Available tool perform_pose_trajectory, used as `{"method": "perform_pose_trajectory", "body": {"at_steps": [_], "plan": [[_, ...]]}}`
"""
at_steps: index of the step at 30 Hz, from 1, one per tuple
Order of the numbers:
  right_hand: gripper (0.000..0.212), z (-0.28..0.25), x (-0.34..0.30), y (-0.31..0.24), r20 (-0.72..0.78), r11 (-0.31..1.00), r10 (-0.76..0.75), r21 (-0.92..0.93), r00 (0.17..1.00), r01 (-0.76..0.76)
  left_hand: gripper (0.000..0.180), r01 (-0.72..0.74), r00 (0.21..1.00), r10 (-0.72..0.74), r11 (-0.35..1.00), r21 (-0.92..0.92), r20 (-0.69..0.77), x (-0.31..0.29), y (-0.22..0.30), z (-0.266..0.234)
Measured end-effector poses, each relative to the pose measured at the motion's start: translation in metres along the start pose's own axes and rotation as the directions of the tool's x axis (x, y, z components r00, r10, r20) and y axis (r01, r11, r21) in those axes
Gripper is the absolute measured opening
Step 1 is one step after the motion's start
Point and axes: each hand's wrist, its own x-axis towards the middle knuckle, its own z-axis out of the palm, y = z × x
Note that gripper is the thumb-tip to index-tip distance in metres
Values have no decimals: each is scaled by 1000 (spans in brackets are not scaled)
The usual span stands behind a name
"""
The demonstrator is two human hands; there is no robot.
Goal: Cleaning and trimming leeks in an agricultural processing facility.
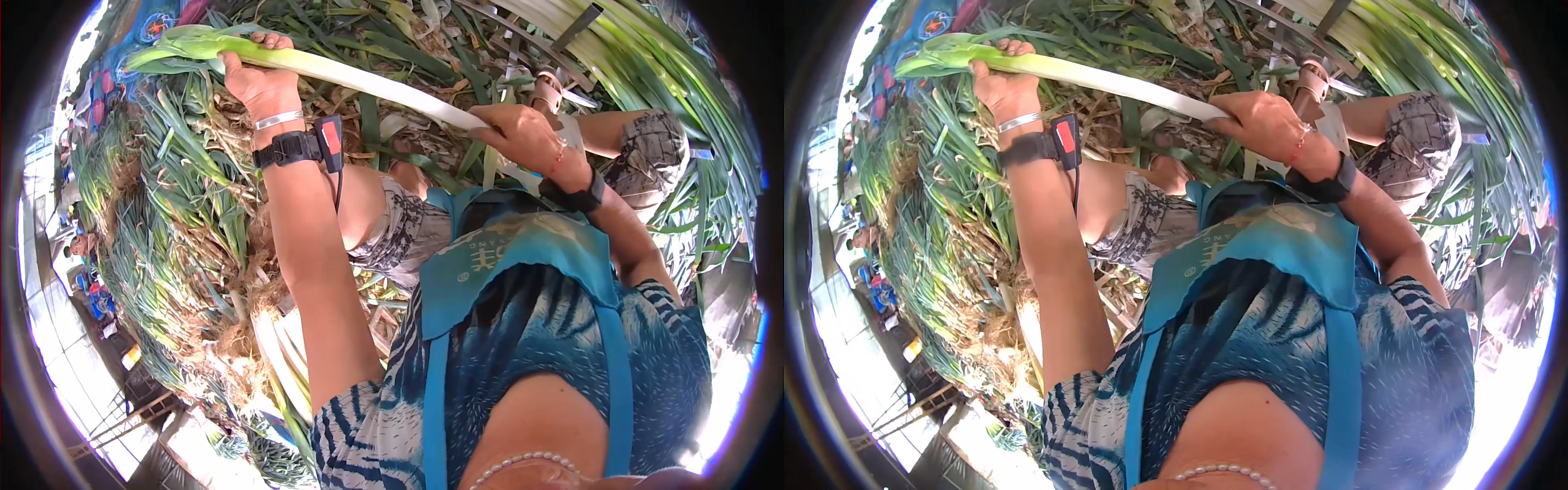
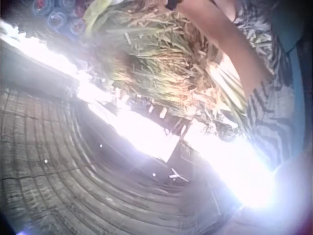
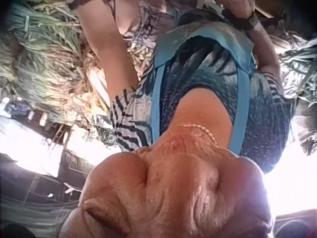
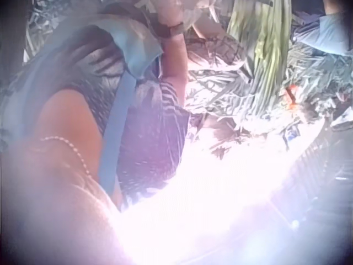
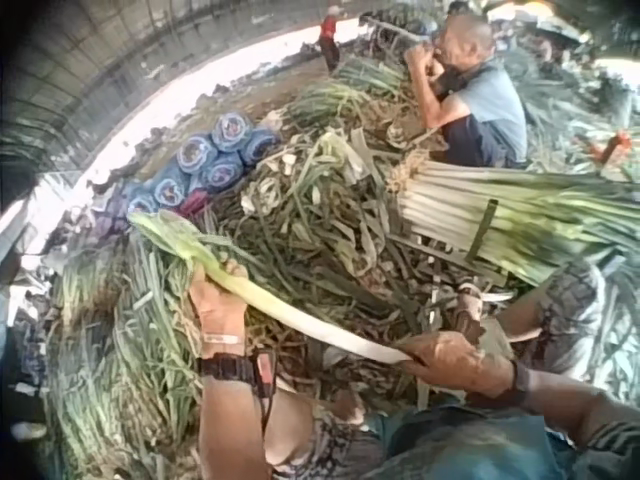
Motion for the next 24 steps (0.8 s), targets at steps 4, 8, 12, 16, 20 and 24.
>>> {"method": "perform_pose_trajectory", "body": {"at_steps": [4,8,12,16,20,24], "plan": [[39,5,-2,3,-24,998,-8,63,1000,10,45,-54,997,51,997,61,50,-3,-7,11],[42,7,-1,-2,8,998,-17,64,1000,17,41,-73,996,71,996,46,50,-6,-10,18],[46,3,1,6,190,770,-44,632,981,-88,32,267,954,-209,920,-287,217,-1,-3,26],[59,-13,-3,24,406,276,-349,906,844,-321,36,171,929,-85,962,-214,361,-8,-33,49],[57,5,5,15,265,847,-188,531,946,19,34,303,884,-127,888,-345,449,-3,-11,26],[38,-14,39,-18,-125,885,-185,410,975,220,40,125,932,-82,987,-99,354,2,-19,28]]}}
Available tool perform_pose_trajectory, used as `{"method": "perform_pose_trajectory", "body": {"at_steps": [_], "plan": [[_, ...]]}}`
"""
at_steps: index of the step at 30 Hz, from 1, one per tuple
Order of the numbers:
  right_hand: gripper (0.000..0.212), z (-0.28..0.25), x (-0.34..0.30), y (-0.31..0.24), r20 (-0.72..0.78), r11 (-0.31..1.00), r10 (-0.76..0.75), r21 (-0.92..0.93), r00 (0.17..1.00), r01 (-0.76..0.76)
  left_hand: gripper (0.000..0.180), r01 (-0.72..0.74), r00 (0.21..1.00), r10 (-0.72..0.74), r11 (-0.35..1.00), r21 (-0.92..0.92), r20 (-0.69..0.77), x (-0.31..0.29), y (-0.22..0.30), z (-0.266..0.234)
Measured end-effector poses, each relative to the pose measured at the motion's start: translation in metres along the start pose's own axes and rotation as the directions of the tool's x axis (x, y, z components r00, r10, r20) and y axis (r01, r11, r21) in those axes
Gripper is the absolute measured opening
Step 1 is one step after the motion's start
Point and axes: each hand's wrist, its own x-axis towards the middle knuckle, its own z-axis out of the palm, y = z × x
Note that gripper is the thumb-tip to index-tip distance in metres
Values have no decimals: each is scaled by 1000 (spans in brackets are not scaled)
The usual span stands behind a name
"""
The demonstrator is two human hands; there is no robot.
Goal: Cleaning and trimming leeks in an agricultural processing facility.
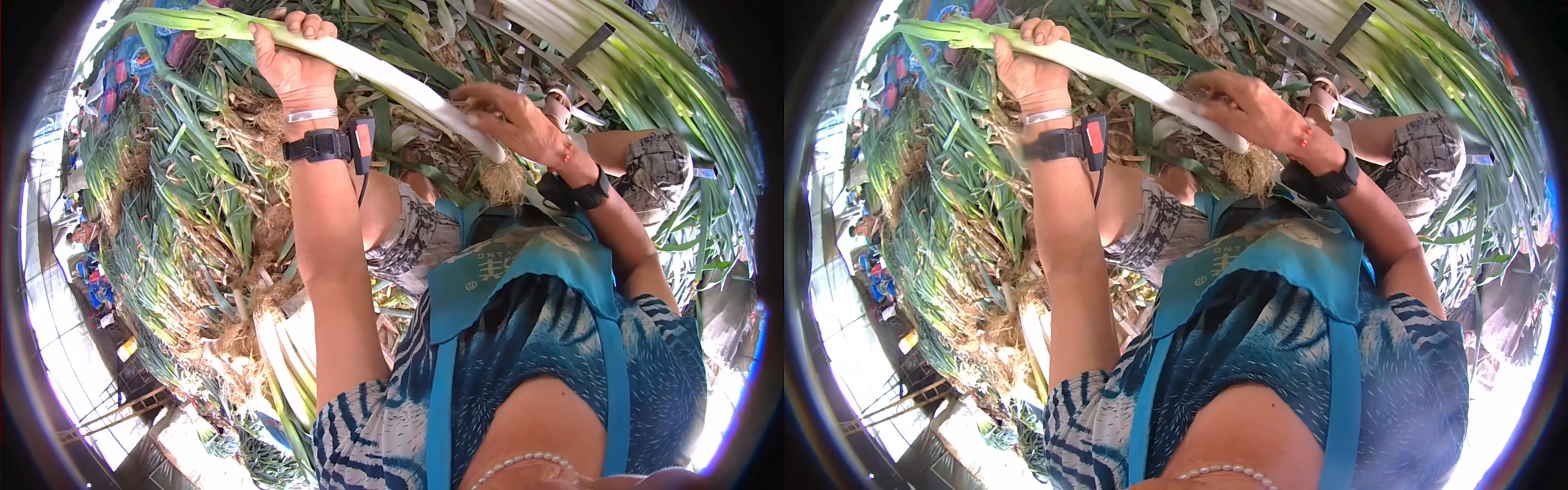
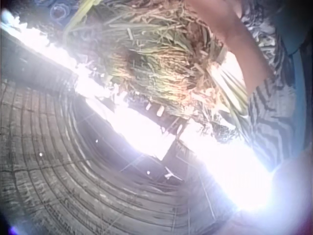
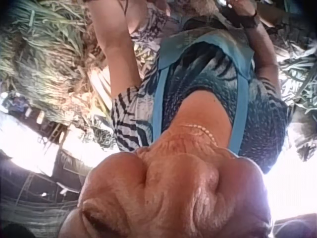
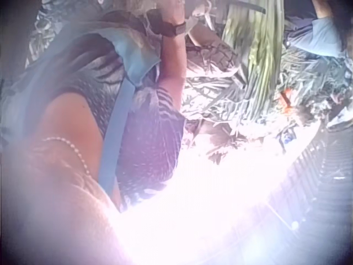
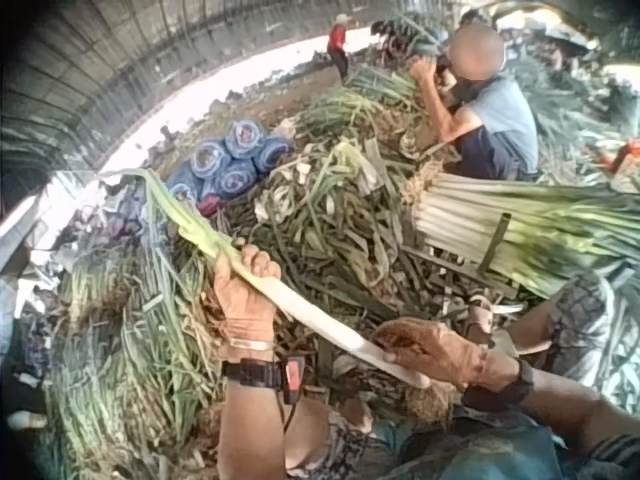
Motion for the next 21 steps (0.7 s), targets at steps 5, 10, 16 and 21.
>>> {"method": "perform_pose_trajectory", "body": {"at_steps": [5,10,16,21], "plan": [[37,15,42,-22,-94,990,8,-139,996,-21,42,-58,998,62,984,166,-18,-3,-22,11],[41,17,46,-14,-88,983,132,-115,987,-141,32,-101,995,102,985,139,-5,-8,-44,20],[39,14,43,-3,-28,985,172,19,985,-172,32,-54,998,57,980,190,-12,-8,-50,22],[35,13,30,-3,-118,981,144,149,983,-126,28,-66,995,81,973,222,-59,-9,-51,15]]}}
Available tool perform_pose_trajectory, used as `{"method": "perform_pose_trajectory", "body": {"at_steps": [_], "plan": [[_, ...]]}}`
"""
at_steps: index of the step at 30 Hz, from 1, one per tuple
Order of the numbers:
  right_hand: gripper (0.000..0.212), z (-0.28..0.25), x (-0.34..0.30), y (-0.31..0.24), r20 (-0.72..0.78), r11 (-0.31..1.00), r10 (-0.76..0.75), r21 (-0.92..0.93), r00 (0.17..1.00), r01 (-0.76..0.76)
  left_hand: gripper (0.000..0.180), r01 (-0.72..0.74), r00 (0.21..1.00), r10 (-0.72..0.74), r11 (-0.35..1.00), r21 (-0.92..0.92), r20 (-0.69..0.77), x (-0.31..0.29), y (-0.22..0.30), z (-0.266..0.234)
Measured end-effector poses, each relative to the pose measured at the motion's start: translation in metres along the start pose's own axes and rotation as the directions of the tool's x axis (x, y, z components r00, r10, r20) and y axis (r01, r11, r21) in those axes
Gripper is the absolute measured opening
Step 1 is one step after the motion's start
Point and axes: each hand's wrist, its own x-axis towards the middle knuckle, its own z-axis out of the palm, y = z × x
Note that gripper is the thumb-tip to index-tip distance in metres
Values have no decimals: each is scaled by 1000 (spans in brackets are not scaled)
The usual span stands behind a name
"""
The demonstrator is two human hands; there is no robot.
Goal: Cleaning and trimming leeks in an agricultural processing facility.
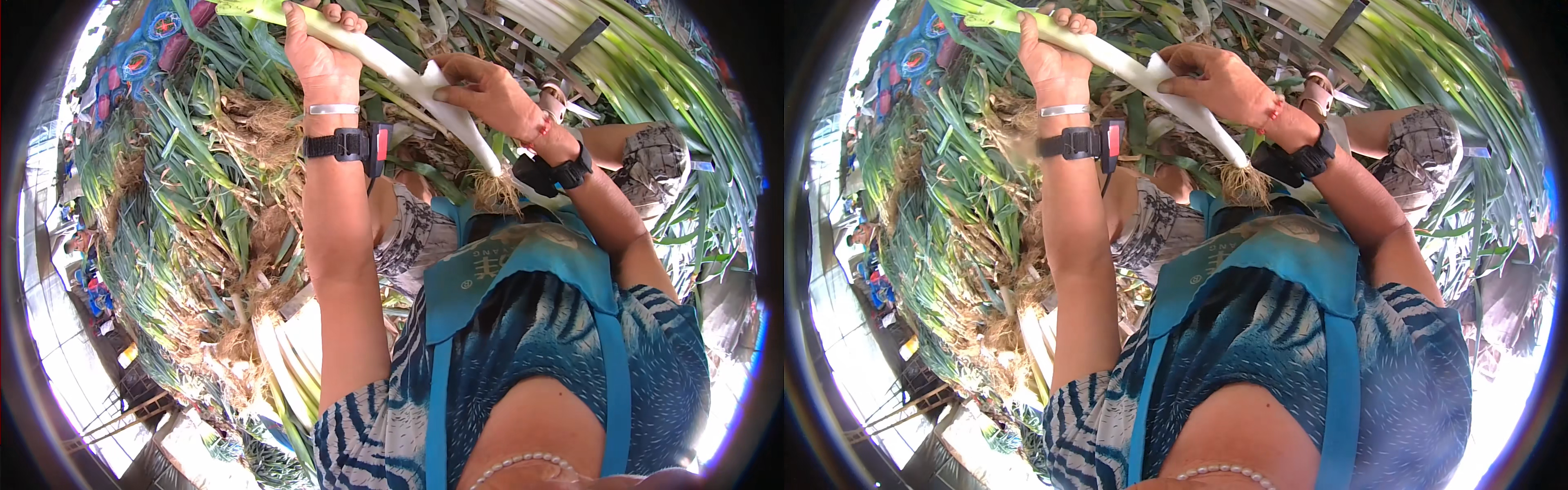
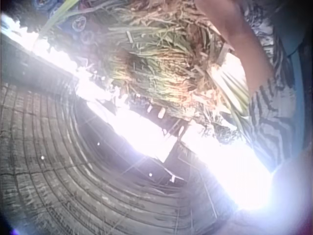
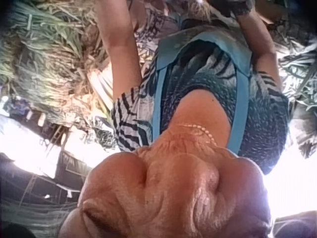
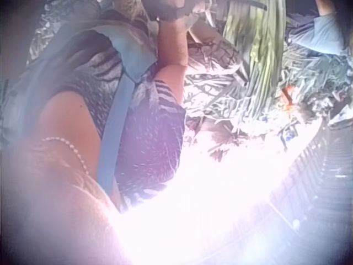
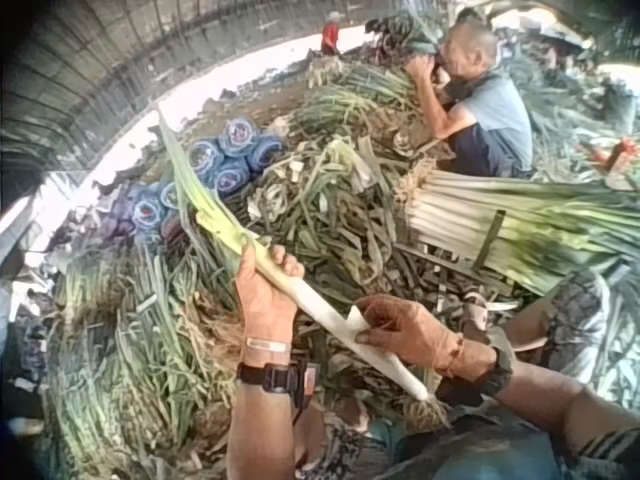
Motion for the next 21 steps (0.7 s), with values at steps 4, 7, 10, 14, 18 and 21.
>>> {"method": "perform_pose_trajectory", "body": {"at_steps": [4,7,10,14,18,21], "plan": [[27,-18,-17,21,-43,919,-74,384,996,85,43,56,974,-24,989,138,-223,17,7,-18],[17,-29,-32,16,-16,644,-78,762,997,63,46,81,981,-75,996,25,-180,20,17,-36],[15,-47,-42,25,-22,463,-85,884,996,59,48,56,974,-55,998,-2,-217,22,21,-34],[11,-70,-63,12,-10,436,-59,900,998,35,46,45,970,-44,999,-4,-240,17,20,-27],[15,-96,-87,11,-33,492,-60,869,998,58,48,19,958,-33,999,-50,-284,19,27,-29],[16,-114,-101,16,-28,541,-25,840,999,37,50,7,959,-39,994,-114,-281,19,34,-32]]}}
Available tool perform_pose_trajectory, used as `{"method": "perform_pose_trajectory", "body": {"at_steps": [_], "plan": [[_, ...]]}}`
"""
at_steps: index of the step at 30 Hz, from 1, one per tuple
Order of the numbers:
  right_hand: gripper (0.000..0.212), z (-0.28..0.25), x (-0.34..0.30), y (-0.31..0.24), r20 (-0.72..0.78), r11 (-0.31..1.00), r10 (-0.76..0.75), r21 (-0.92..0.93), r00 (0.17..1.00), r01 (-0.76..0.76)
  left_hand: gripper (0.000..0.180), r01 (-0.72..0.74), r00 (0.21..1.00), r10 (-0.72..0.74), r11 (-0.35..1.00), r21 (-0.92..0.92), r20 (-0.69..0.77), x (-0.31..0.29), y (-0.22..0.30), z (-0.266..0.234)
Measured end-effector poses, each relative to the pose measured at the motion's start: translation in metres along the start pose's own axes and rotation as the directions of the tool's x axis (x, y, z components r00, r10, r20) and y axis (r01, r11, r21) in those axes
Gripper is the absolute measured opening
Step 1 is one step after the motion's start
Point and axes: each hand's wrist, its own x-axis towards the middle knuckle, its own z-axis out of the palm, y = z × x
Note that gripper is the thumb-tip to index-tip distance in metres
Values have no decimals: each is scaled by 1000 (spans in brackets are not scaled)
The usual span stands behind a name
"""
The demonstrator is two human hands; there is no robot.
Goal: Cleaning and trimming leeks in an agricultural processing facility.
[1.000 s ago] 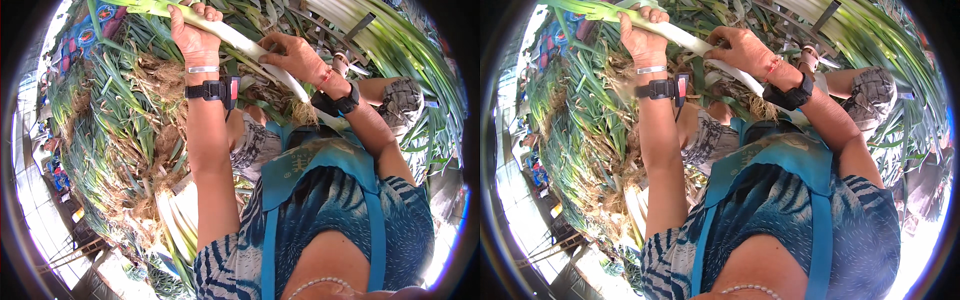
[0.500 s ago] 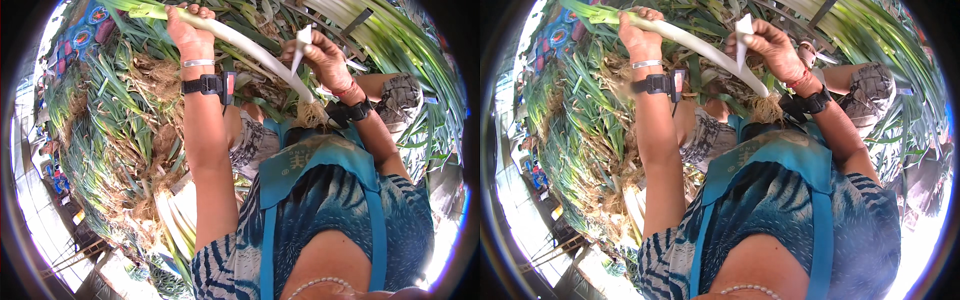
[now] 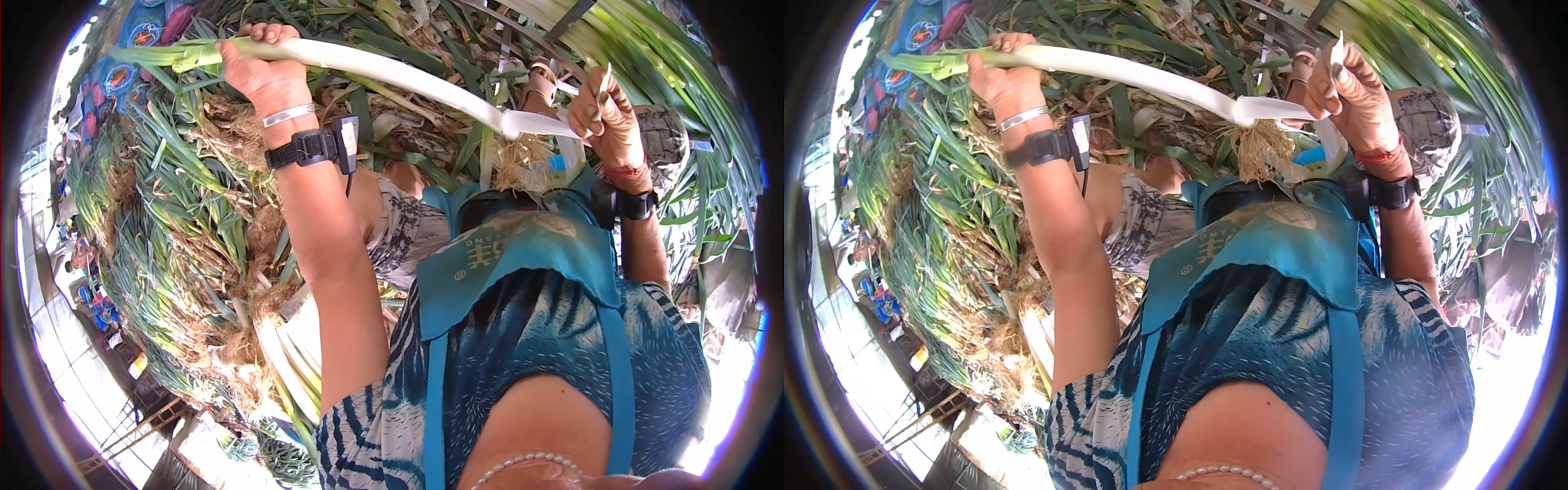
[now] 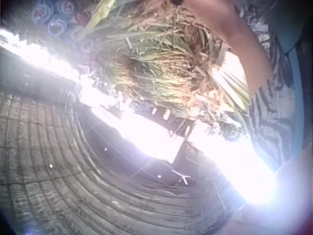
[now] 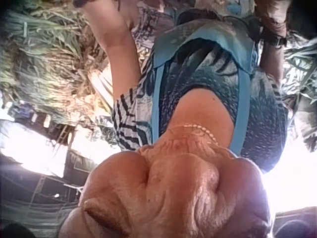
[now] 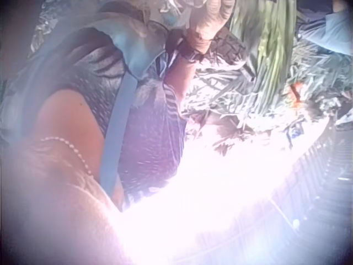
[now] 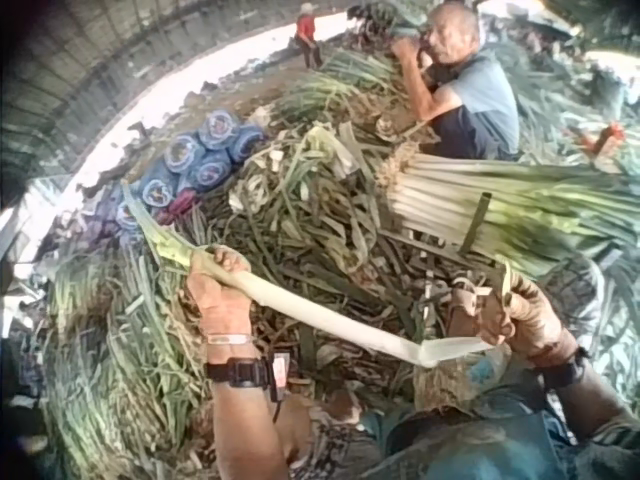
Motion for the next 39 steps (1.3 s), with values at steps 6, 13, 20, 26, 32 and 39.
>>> {"method": "perform_pose_trajectory", "body": {"at_steps": [6,13,20,26,32,39], "plan": [[18,-24,-21,-11,-112,991,-4,136,994,19,55,9,999,-12,999,-52,-48,1,3,-1],[8,-73,-23,-24,-112,665,-36,739,993,108,57,-31,994,22,996,-80,-111,-1,10,-1],[39,-77,-32,-34,-618,343,-144,-764,773,-547,51,-126,984,127,992,16,-124,-8,22,0],[45,5,13,22,-224,430,35,-877,974,-217,54,-135,986,143,987,85,-85,-6,15,7],[42,12,19,46,-330,386,296,-817,896,-429,49,-67,997,69,995,-69,25,-4,11,16],[42,1,1,70,-344,729,344,-488,874,-479,52,111,948,-79,990,-87,309,-8,16,24]]}}
